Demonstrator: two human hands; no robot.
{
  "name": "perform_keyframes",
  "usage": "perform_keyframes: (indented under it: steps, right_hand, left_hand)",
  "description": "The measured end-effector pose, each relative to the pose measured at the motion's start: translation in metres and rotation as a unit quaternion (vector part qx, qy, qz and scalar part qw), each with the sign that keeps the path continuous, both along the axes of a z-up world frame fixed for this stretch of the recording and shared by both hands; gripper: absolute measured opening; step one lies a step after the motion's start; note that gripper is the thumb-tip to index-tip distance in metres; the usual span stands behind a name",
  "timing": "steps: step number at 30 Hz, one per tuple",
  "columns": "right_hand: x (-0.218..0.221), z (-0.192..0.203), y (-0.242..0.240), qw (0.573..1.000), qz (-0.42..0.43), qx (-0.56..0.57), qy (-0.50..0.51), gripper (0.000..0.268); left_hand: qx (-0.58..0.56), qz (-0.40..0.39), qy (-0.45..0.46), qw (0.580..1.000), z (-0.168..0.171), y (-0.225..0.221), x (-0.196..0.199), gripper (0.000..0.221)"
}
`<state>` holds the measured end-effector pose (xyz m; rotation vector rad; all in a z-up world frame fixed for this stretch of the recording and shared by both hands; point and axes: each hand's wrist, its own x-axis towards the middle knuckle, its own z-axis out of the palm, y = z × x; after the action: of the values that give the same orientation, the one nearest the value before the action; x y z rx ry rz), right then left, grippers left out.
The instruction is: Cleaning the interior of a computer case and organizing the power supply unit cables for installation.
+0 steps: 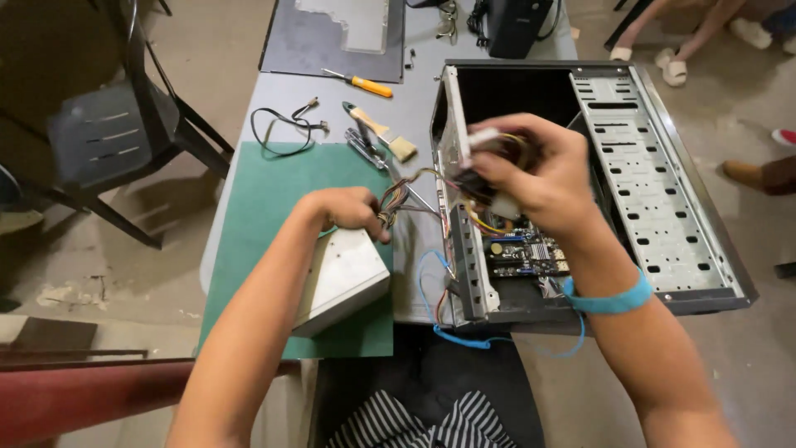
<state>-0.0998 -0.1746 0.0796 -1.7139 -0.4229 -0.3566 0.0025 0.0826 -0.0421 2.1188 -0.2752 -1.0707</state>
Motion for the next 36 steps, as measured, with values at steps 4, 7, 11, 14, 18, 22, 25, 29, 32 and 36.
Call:
perform_keyframes:
  steps: [4, 7, 11, 14, 18, 22, 25, 29, 32, 36]
  right_hand:
    - [0.0, -0.019, -0.022, 0.999, -0.021, 0.004, 0.029, 0.044]
    - [0.005, -0.025, -0.026, 0.998, -0.041, 0.003, 0.04, 0.042]
    - [0.012, -0.021, -0.021, 0.998, -0.037, 0.018, 0.039, 0.04]
    - [0.021, -0.015, -0.017, 0.999, -0.016, 0.012, 0.039, 0.039]
    - [0.029, 0.002, 0.005, 0.999, 0.021, 0.012, 0.039, 0.039]
    - [0.065, -0.009, 0.004, 0.997, 0.06, 0.008, 0.038, 0.036]
    - [0.067, -0.01, 0.014, 0.997, 0.051, 0.022, 0.046, 0.037]
    - [0.071, -0.03, 0.017, 0.99, 0.052, 0.099, 0.091, 0.036]
    - [0.07, -0.041, 0.013, 0.984, 0.039, 0.128, 0.118, 0.035]
    - [0.08, -0.046, 0.004, 0.978, 0.047, 0.162, 0.123, 0.032]
  left_hand:
    - [-0.029, 0.1, -0.005, 0.995, -0.009, 0.001, 0.005, 0.046]
    - [0.027, 0.106, -0.053, 0.993, -0.031, -0.009, 0.02, 0.053]
    - [0.021, 0.187, -0.07, 0.98, -0.035, -0.019, 0.017, 0.046]
    - [0.012, 0.215, -0.094, 0.972, -0.027, -0.016, 0.013, 0.051]
    - [-0.068, 0.302, -0.058, 0.949, 0.002, -0.015, -0.003, 0.018]
    - [-0.117, 0.291, -0.059, 0.948, -0.012, -0.01, 0.017, 0.04]
    - [-0.06, 0.261, -0.113, 0.957, -0.006, -0.014, 0.016, 0.031]
    - [-0.11, 0.382, -0.139, 0.907, -0.035, -0.026, 0.04, 0.053]
    - [-0.188, 0.442, -0.121, 0.869, -0.035, -0.017, 0.037, 0.051]
    - [-0.311, 0.466, -0.092, 0.823, -0.034, -0.008, 0.04, 0.03]
